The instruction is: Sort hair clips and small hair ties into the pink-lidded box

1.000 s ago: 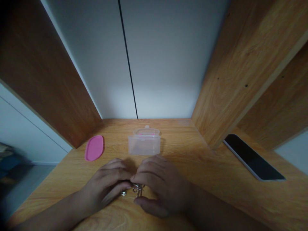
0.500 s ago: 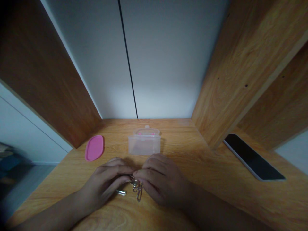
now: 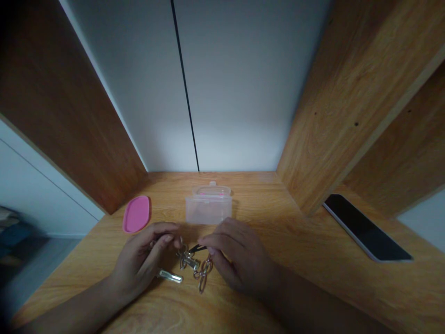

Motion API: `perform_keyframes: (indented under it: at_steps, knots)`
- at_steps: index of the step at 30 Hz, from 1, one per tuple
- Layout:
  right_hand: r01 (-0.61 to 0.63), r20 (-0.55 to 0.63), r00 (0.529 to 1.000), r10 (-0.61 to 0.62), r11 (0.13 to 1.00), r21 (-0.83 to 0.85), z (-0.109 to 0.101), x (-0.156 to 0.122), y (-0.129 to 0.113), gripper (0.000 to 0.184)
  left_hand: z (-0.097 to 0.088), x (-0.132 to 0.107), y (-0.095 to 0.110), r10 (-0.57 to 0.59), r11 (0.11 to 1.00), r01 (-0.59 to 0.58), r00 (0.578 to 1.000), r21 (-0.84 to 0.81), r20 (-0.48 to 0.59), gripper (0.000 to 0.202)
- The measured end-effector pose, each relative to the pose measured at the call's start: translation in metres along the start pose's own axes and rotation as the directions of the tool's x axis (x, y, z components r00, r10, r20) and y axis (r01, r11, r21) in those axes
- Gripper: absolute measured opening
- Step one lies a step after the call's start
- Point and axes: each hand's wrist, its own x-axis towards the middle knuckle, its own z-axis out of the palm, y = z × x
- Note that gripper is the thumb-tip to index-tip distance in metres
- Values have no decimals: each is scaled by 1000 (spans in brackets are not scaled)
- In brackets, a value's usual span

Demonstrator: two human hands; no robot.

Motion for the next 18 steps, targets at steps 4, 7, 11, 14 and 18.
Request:
perform_keyframes:
  at_steps: [4,7,11,14,18]
  knots:
    - [25,39,999,-25,1000,13,0,0,1,25,0,-4,3,-75,996,76,997,47,-22,24]
    - [23,50,999,-22,1000,-17,0,1,1,22,1,-5,7,-102,995,102,995,-13,4,31]
    - [32,42,999,-29,997,-73,2,4,0,18,3,-3,7,-47,997,49,999,-68,24,45]
    - [44,37,999,-41,993,-106,4,4,1,19,4,-2,4,-35,999,35,999,-29,21,50]
    - [37,61,998,-31,994,-104,3,3,2,21,5,0,0,-12,1000,12,1000,-25,10,51]
